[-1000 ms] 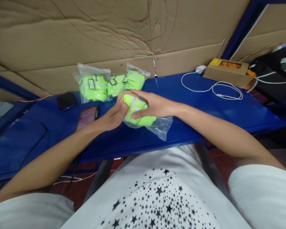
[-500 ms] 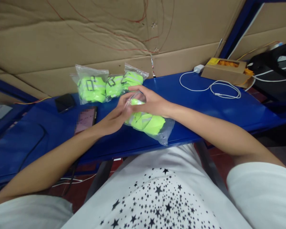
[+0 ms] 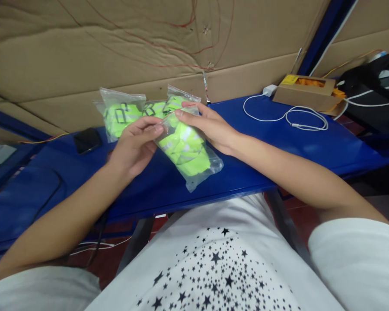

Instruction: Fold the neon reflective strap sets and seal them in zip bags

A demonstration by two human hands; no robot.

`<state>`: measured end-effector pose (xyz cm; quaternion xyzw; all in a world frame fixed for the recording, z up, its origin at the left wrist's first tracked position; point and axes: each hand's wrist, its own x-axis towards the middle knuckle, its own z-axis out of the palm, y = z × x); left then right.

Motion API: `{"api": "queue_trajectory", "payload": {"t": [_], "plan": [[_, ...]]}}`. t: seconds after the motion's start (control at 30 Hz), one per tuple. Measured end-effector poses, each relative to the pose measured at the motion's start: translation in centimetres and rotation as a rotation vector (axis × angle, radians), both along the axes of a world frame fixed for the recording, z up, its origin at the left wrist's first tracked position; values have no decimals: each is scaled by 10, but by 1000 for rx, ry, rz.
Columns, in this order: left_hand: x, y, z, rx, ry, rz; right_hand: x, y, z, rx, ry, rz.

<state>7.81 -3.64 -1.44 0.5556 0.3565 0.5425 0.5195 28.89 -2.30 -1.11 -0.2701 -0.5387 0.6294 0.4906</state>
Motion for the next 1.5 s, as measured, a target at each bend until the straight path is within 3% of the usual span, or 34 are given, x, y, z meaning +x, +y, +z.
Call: {"api": "queue_trajectory", "payload": {"t": [0.1,0.17,0.47,0.6,0.77,1.03,1.27,1.5], "plan": [[-5,8,2,-78,-69,-31,2,-1,2,-66,-45,120],[-7,10,2,-79,-87,-22,3,-2,2,-79,-68,126],[6,-2,-5,-121,2,-151,2,1,-3,130,-119,-139],[5,-1,-7,6,34,-70,3,6,-4,169,-181,-203],[2,4,-3,77,44,8,-1,1,-2,293,-213,-168],[1,8,-8,56,-52,80,2,4,0,235,-192,-312],[1,14,-15,46,-97,127,6,12,-2,186,-165,-326],[1,16,-19,79,-74,123,8,15,-8,343,-225,-296]]}}
